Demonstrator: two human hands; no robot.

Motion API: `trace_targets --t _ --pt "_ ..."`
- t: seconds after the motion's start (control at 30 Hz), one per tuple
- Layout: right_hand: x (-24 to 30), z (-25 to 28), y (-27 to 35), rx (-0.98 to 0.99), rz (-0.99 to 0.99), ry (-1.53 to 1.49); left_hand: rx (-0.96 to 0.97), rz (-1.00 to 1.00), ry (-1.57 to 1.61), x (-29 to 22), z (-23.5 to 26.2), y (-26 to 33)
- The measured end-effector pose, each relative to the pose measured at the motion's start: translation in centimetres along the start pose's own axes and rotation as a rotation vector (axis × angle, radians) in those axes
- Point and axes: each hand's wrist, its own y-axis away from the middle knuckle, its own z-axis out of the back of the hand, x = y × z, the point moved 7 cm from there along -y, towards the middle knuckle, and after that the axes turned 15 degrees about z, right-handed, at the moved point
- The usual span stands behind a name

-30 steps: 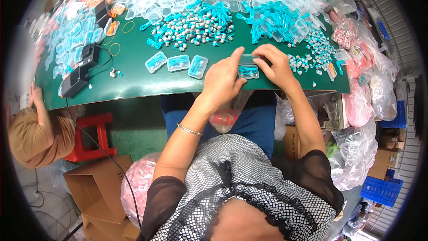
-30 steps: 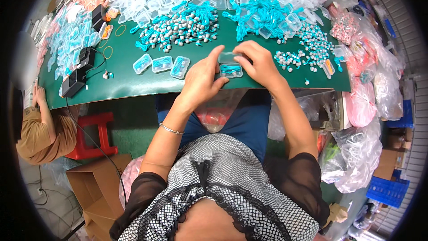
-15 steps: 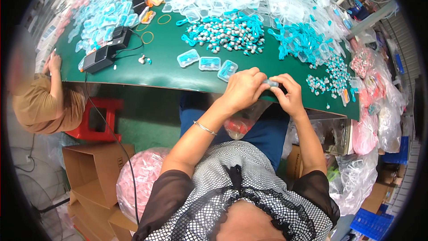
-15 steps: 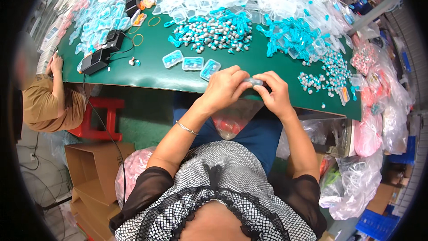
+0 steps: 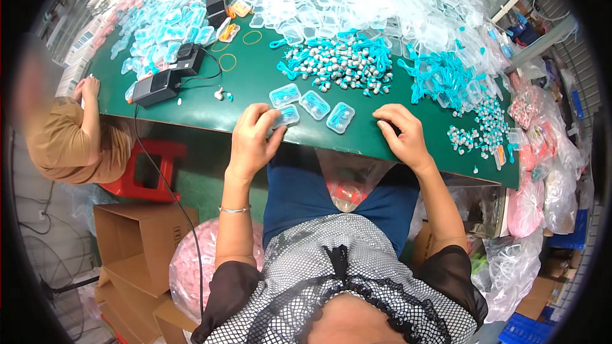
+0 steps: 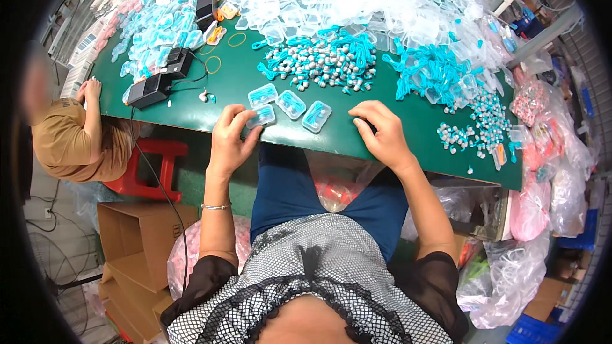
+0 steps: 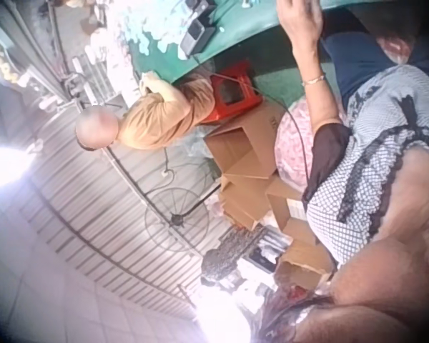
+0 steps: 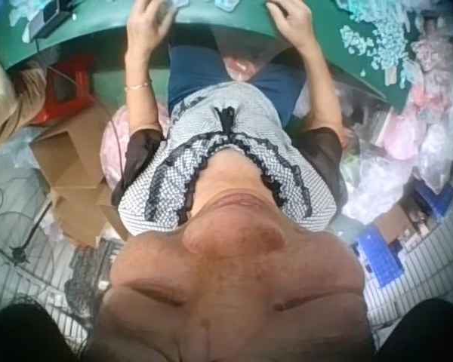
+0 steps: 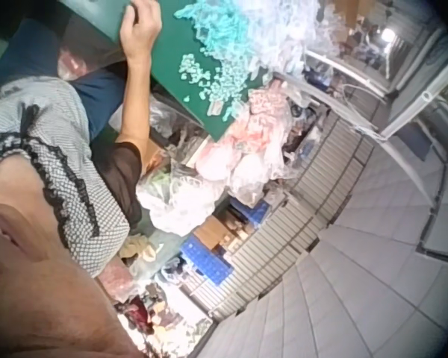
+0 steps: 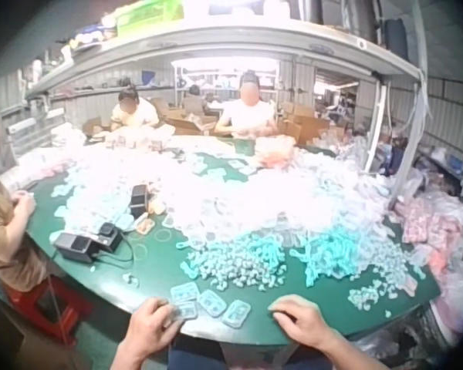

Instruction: The recorder is sorting and placing small components into small plastic boxes.

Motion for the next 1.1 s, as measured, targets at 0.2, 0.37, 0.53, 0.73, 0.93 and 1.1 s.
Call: trace_targets --t 0.2,0.37,0.53,0.73,0.93,1.1 --pt "-2.0 0.2 -8.4 -0.036 0.186 0.198 -0.048 -0.015 0.022 -0.5 0.0 -0.9" --pt "-5.7 -2.9 -16.6 0.156 0.216 0.481 -0.125 0.029 0.023 0.0 -0.4 -1.7" --pt "-10.5 -4.9 -22.8 0.320 0.150 0.692 -0.150 0.145 -0.012 0.8 -0.7 -2.9" --pt "-18.4 -4.0 -27.2 0.578 -0.208 0.768 -0.134 0.250 -0.068 1.6 -1.4 -2.2" --pt "-23.2 -1.6 -24.8 0.705 -0.348 0.654 -0.134 0.297 -0.084 2.0 -1.6 -2.7" --pt "-21.2 1.4 -23.2 0.681 -0.317 0.671 -0.149 0.294 -0.091 2.1 -1.4 -3.0"
